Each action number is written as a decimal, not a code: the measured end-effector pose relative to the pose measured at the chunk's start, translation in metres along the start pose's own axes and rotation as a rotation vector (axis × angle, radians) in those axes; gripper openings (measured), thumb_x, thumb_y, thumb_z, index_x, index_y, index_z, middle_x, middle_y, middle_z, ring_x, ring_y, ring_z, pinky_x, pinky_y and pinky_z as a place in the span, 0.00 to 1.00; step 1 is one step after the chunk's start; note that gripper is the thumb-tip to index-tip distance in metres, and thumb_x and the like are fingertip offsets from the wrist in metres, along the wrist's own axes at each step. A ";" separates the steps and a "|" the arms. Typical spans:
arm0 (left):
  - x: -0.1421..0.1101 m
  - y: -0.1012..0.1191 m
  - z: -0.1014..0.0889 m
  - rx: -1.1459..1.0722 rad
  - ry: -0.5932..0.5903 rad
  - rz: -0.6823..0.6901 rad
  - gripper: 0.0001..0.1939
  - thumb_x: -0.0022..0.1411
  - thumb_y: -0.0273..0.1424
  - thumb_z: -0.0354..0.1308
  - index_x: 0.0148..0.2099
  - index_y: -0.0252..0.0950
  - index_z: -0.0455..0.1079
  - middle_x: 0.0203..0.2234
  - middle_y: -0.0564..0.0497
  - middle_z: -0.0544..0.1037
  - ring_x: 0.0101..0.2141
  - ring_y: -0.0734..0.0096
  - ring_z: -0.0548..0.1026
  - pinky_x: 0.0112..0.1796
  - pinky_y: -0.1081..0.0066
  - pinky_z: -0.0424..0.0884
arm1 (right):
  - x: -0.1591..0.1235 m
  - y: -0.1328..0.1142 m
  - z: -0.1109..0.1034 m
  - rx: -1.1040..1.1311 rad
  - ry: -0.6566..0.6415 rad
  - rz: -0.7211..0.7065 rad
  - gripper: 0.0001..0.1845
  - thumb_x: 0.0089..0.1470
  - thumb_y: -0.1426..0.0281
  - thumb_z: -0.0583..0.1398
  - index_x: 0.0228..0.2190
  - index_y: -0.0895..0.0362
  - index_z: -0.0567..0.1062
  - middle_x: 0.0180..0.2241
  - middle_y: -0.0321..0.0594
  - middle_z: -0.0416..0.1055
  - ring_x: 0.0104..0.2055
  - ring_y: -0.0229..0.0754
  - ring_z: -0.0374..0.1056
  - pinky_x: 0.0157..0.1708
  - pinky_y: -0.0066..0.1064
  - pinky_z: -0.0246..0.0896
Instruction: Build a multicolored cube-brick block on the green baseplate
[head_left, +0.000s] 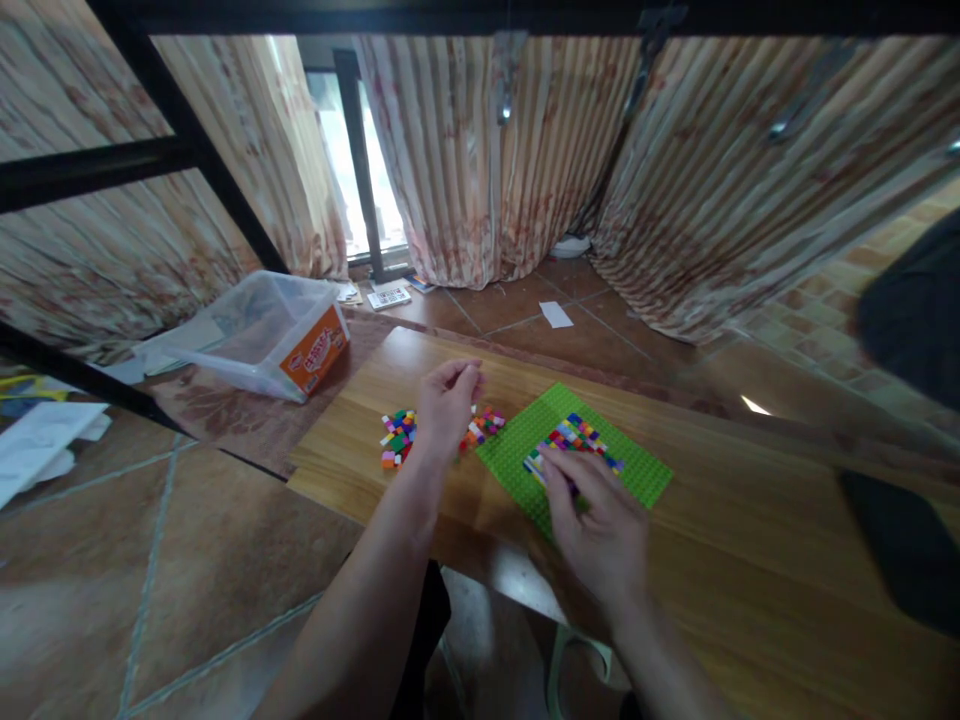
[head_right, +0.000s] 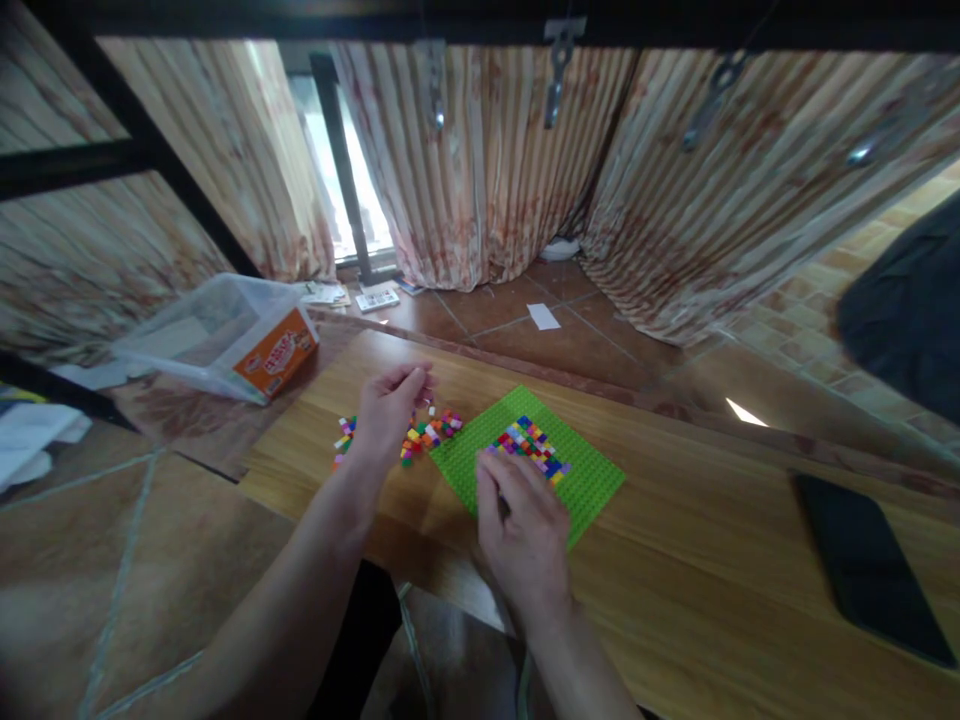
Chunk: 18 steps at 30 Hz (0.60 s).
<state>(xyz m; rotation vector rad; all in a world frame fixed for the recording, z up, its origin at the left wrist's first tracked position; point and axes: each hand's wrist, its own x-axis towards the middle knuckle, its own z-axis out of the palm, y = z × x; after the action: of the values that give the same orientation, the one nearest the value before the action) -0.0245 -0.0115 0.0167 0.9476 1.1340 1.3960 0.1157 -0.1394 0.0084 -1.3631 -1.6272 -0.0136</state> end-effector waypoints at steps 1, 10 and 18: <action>0.001 0.003 -0.004 -0.041 0.031 0.003 0.07 0.54 0.31 0.61 0.35 0.33 0.76 0.22 0.54 0.76 0.22 0.79 0.70 0.27 0.77 0.66 | -0.003 -0.005 0.008 0.025 -0.062 -0.025 0.09 0.61 0.74 0.57 0.39 0.55 0.77 0.37 0.39 0.78 0.39 0.39 0.74 0.44 0.31 0.67; 0.005 0.013 -0.027 -0.180 0.085 -0.051 0.10 0.50 0.34 0.65 0.34 0.33 0.75 0.23 0.54 0.76 0.23 0.81 0.70 0.26 0.79 0.64 | -0.021 -0.013 0.064 -0.015 -0.338 0.036 0.11 0.62 0.72 0.55 0.36 0.56 0.78 0.35 0.41 0.76 0.38 0.42 0.71 0.41 0.33 0.65; 0.005 0.013 -0.026 -0.196 0.066 -0.082 0.07 0.51 0.30 0.64 0.33 0.32 0.75 0.23 0.54 0.76 0.23 0.81 0.70 0.27 0.78 0.66 | -0.004 -0.005 0.085 -0.235 -0.355 0.146 0.16 0.61 0.75 0.52 0.45 0.60 0.76 0.41 0.48 0.73 0.43 0.47 0.69 0.45 0.37 0.65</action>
<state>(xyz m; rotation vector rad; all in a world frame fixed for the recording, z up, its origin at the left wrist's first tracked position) -0.0534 -0.0101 0.0229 0.7128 1.0510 1.4505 0.0566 -0.0971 -0.0360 -1.7384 -1.8566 0.1346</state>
